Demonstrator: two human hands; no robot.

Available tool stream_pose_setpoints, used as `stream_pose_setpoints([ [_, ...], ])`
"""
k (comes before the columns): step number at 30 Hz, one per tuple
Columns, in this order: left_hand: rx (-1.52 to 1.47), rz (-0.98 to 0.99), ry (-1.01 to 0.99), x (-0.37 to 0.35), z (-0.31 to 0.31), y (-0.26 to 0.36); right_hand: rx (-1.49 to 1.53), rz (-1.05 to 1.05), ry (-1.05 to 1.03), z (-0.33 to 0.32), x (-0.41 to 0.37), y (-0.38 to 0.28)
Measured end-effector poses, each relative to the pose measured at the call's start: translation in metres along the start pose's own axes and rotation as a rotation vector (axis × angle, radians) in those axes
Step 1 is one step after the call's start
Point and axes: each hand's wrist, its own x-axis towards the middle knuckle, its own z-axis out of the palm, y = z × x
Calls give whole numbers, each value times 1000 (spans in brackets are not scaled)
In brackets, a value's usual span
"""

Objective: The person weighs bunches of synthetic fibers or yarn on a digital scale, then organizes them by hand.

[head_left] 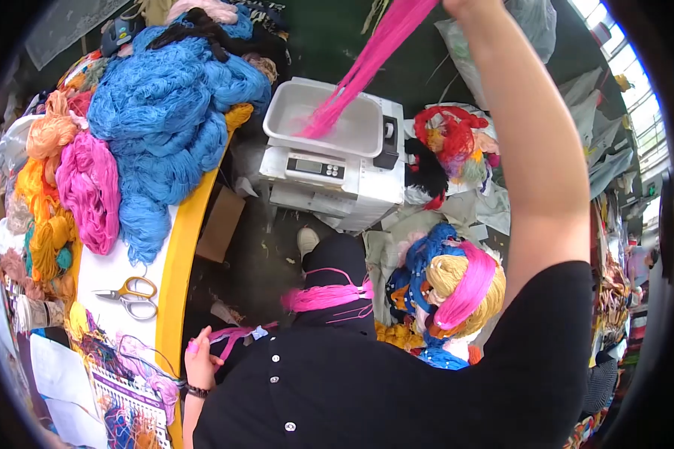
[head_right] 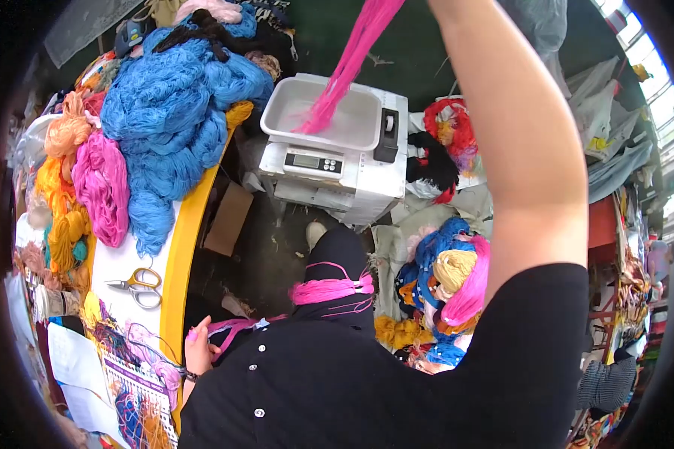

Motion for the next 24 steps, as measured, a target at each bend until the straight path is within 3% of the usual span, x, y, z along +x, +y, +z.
stream_pose_setpoints([
  [3,39,-82,-23,8,-1,7,-60,299,-104,-2,-5,74],
  [5,103,-98,-54,13,-2,8,-161,339,-209,7,-35,108],
  [6,118,-114,-90,15,-2,8,-549,-131,-242,1,-51,169],
  [7,130,-130,-123,16,-2,7,-851,-84,-241,-17,-54,210],
  [8,132,-124,-133,15,1,11,-1048,-238,-302,-22,-73,232],
  [9,128,-127,-125,15,1,11,-1242,-260,-311,-25,-101,256],
  [12,20,-82,-70,14,3,16,-1509,-148,-572,-20,-196,248],
  [13,19,-82,-63,17,2,21,-1463,-275,-522,-31,-222,265],
  [14,-175,-195,-119,20,0,24,-1414,-396,-470,-37,-244,272],
  [16,-414,-326,-239,24,-2,27,-1375,-352,-415,-46,-285,270],
  [20,-368,-341,-30,33,13,33,-1120,-132,-110,-19,-329,210],
  [22,-427,-297,-44,33,25,42,-771,57,-254,1,-359,175],
  [24,-427,-122,-184,28,40,51,-407,259,-464,33,-392,133],
])
